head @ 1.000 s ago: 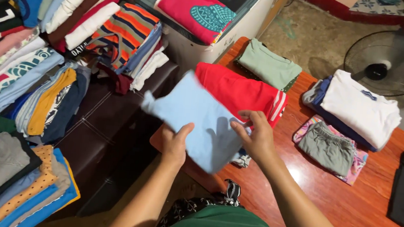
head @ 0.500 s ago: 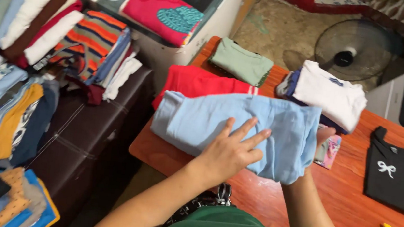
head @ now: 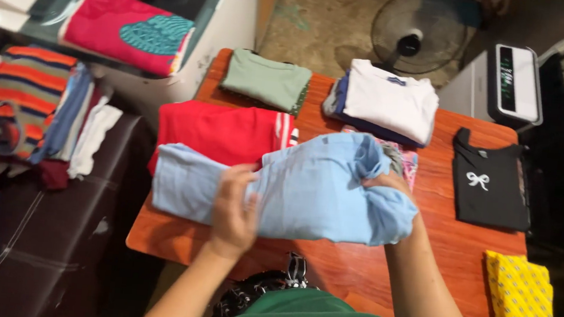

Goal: The person folds various clothing items on a wooden table and places them into drawers. They handle shirts, shorts, and other garments, folding them neatly and organizing them into a white drawer unit with teddy bear stickers.

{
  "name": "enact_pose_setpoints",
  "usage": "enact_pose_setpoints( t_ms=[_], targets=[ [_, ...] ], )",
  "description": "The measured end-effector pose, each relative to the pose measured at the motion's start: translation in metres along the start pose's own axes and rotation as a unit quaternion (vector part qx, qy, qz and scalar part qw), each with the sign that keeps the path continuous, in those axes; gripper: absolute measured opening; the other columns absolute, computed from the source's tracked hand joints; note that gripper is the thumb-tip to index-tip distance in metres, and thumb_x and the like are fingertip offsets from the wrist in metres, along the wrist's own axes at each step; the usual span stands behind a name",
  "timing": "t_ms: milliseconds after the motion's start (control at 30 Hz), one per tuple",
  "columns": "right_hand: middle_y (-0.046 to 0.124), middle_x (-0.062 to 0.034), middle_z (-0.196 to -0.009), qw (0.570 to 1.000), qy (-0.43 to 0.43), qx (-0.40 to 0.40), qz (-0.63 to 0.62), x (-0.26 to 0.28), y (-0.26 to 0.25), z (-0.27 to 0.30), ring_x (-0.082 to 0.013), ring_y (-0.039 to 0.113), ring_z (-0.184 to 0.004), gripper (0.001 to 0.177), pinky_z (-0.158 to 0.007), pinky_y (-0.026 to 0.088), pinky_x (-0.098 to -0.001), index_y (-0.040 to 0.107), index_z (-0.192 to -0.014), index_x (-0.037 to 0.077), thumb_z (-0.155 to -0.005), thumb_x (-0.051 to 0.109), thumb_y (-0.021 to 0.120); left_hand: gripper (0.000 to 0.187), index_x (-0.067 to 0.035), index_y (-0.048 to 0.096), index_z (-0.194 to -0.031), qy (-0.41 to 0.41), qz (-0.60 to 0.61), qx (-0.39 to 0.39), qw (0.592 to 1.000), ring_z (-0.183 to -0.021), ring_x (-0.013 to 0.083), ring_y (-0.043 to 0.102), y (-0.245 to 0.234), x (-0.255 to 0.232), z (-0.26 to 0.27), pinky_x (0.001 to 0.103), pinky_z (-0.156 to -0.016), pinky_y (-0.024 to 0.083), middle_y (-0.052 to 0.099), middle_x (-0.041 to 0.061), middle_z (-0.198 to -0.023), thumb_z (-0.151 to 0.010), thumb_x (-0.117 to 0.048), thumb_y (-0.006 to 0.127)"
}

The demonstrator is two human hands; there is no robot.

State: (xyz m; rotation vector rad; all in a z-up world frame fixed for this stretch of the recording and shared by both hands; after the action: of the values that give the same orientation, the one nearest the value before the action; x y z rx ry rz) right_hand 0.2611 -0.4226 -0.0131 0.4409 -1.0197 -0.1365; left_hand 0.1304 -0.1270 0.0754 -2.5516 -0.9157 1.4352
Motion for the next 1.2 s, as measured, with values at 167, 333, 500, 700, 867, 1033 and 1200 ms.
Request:
enact_pose_setpoints(
  t_ms=[167, 333, 500, 700, 867, 1033, 1200],
  targets=[
    [0.071, -0.0137, -0.108, 0.988, -0.047, 0.035, -0.143, 0.018, -0.036, 0.033, -0.0271, 0.07, -0.096, 0.043, -0.085, 0.057, -0.0404, 0.067, -0.122, 0.001, -0.081, 0.014, 0.067, 0.061, -0.01, 0.065, -0.131, -0.282, 0.006, 0.289, 0.915, -0.125, 0.0357, 0.064, 0.086, 0.107, 0.056, 0.044, -0.106, 0.05, 0.071, 0.017, -0.13, -0.112, -0.052, 0.024],
    [0.071, -0.0155, -0.112, 0.99, -0.045, 0.012, -0.131, 0.01, -0.07, 0.038, -0.0278, 0.071, -0.098, 0.043, -0.087, 0.057, -0.0413, 0.066, -0.123, 0.001, -0.084, 0.02, 0.068, 0.086, -0.011, 0.051, -0.144, -0.47, 0.673, 0.192, 0.537, -0.127, 0.0272, 0.062, 0.155, 0.054, 0.07, 0.047, -0.104, 0.048, 0.065, 0.007, -0.14, -0.083, -0.071, 0.041],
    [0.071, -0.0172, -0.116, 0.986, -0.059, -0.007, -0.158, 0.007, -0.104, 0.042, -0.0284, 0.071, -0.101, 0.045, -0.089, 0.058, -0.0423, 0.066, -0.125, 0.001, -0.088, 0.026, 0.068, 0.073, -0.004, 0.054, -0.142, -0.462, 0.569, 0.19, 0.654, -0.12, 0.0255, 0.064, 0.159, 0.074, 0.038, 0.044, -0.105, 0.051, 0.067, 0.01, -0.13, -0.079, -0.027, 0.083],
    [0.07, -0.0137, -0.125, 0.983, 0.003, -0.008, -0.182, -0.051, -0.162, 0.053, -0.0266, 0.071, -0.111, 0.071, -0.099, 0.054, -0.0452, 0.059, -0.136, 0.006, -0.08, 0.046, 0.075, 0.064, -0.003, 0.06, -0.133, -0.512, 0.489, 0.252, 0.66, -0.109, 0.0264, 0.07, 0.179, 0.089, 0.06, 0.045, -0.094, 0.058, 0.071, 0.011, -0.118, -0.072, -0.009, 0.081],
    [0.072, -0.0131, -0.119, 0.987, 0.088, -0.062, 0.117, -0.104, -0.203, 0.048, -0.0223, 0.072, -0.103, 0.065, -0.093, 0.057, -0.0394, 0.061, -0.135, 0.002, -0.074, 0.014, 0.078, 0.054, -0.003, 0.063, -0.128, -0.586, 0.386, 0.282, 0.654, -0.107, 0.0254, 0.072, 0.219, 0.13, 0.129, 0.043, -0.095, 0.058, 0.074, 0.012, -0.118, -0.077, -0.004, 0.079],
    [0.074, -0.0141, -0.112, 0.973, 0.136, -0.124, 0.138, -0.122, -0.224, 0.045, -0.0238, 0.073, -0.095, 0.059, -0.081, 0.061, -0.0396, 0.065, -0.131, 0.0, -0.074, 0.015, 0.074, 0.043, 0.001, 0.066, -0.125, -0.569, 0.387, 0.258, 0.678, -0.104, 0.0279, 0.072, 0.237, 0.173, 0.166, 0.042, -0.091, 0.059, 0.074, 0.015, -0.116, -0.082, 0.0, 0.072],
    [0.073, -0.0142, -0.112, 0.97, 0.149, -0.119, 0.148, -0.107, -0.207, 0.046, -0.0238, 0.07, -0.097, 0.062, -0.081, 0.059, -0.0407, 0.064, -0.131, -0.001, -0.08, 0.029, 0.08, 0.044, 0.002, 0.066, -0.124, -0.584, 0.372, 0.251, 0.677, -0.101, 0.0281, 0.073, 0.231, 0.173, 0.163, 0.042, -0.087, 0.061, 0.074, 0.015, -0.113, -0.081, -0.001, 0.075]
  ],
)
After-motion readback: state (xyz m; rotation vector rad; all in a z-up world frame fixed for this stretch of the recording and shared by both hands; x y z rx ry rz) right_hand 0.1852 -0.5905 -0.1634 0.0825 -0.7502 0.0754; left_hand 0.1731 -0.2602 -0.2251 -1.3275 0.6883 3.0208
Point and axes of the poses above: each hand's wrist, its own z-axis away from the middle knuckle, its own y-axis out of the palm, x = y × z, the point moved 9 cm from there along -z, towards the middle knuckle
